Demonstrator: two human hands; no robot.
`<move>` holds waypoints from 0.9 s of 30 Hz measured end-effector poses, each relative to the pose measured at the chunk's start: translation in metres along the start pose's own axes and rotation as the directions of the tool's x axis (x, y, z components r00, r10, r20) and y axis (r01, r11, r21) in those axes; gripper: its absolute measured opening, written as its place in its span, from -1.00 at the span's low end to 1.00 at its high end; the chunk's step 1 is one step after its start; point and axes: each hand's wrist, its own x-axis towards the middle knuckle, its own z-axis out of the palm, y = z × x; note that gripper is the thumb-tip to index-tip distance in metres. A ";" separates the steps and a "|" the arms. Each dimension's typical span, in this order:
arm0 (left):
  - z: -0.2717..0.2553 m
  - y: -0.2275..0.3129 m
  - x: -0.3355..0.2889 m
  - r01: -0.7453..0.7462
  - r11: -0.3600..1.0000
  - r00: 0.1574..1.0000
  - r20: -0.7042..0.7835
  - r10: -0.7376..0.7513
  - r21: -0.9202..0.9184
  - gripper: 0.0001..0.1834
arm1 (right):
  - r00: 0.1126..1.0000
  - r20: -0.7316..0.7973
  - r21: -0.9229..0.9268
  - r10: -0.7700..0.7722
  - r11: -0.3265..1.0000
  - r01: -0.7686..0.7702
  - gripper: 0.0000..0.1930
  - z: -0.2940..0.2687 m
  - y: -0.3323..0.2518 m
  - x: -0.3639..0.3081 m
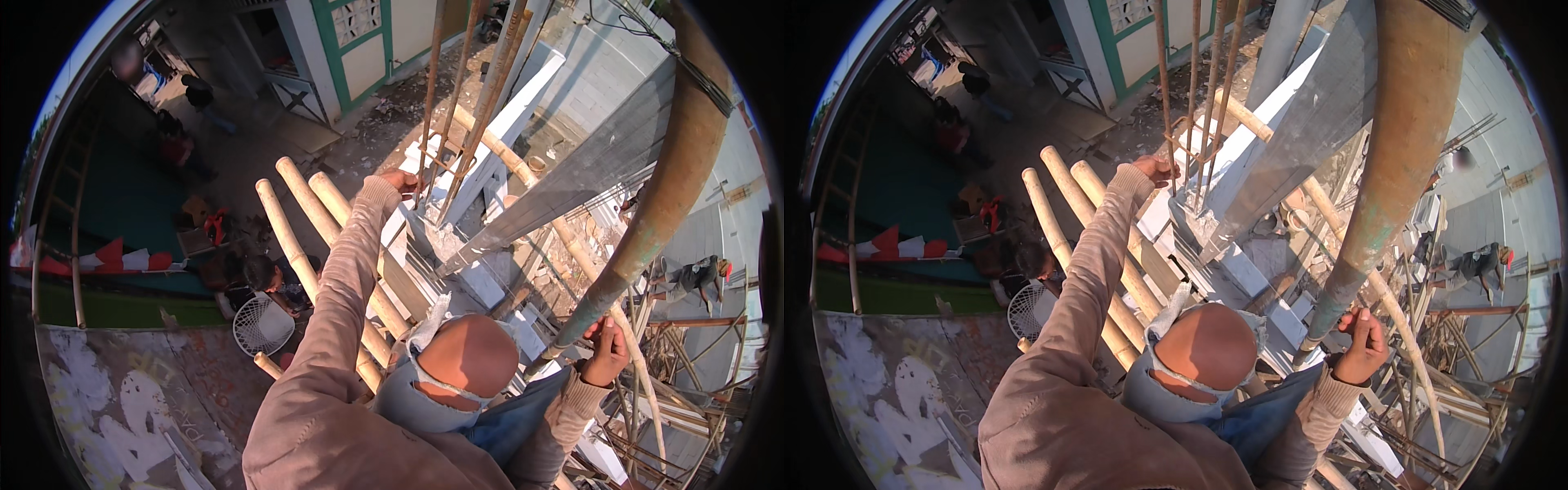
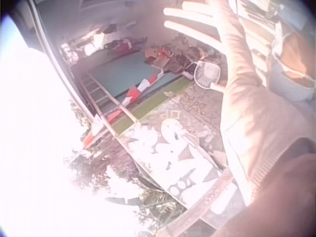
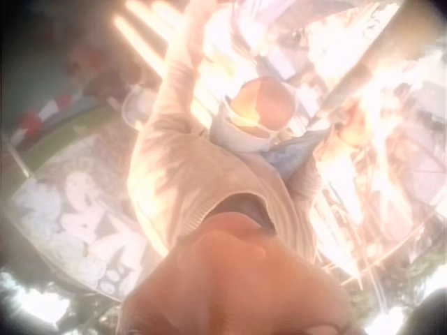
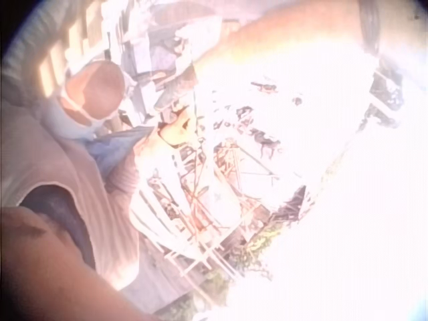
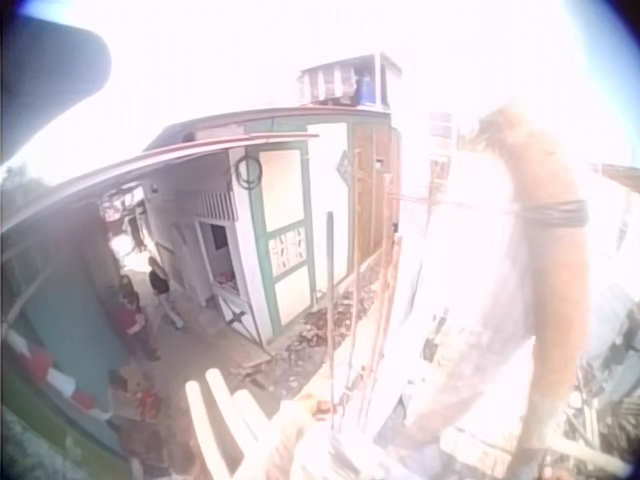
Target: The person assembles a bamboo scaffold at a construction site by tying bamboo poles and metal framing components together using wire.
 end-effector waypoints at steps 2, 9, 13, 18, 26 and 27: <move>-0.001 -0.005 0.003 -0.035 0.999 0.999 0.006 0.035 -0.040 -0.80 | 1.000 0.027 -0.001 -0.006 1.000 0.006 -0.73 0.000 -0.001 0.001; 0.009 -0.024 0.020 -0.194 0.943 0.971 -0.189 0.146 -0.270 -0.78 | 1.000 0.017 0.001 -0.016 1.000 0.016 -0.75 0.001 0.006 0.002; 0.018 -0.039 0.017 -0.278 0.916 0.956 -0.172 0.236 -0.290 -0.78 | 1.000 0.022 0.008 -0.015 1.000 0.014 -0.76 0.002 0.007 0.002; 0.010 -0.039 0.014 -0.284 0.890 0.950 0.021 0.312 -0.356 -0.81 | 1.000 0.007 -0.006 0.001 1.000 -0.001 -0.75 -0.001 0.006 0.002; 0.016 -0.059 0.035 -0.409 0.803 0.909 -0.271 0.316 -0.434 -0.82 | 1.000 0.019 0.013 -0.004 1.000 0.003 -0.73 0.004 0.000 0.001; 0.021 -0.060 0.038 -0.422 0.791 0.898 -0.325 0.296 -0.444 -0.82 | 1.000 0.022 0.007 -0.004 1.000 0.004 -0.73 0.004 0.000 0.000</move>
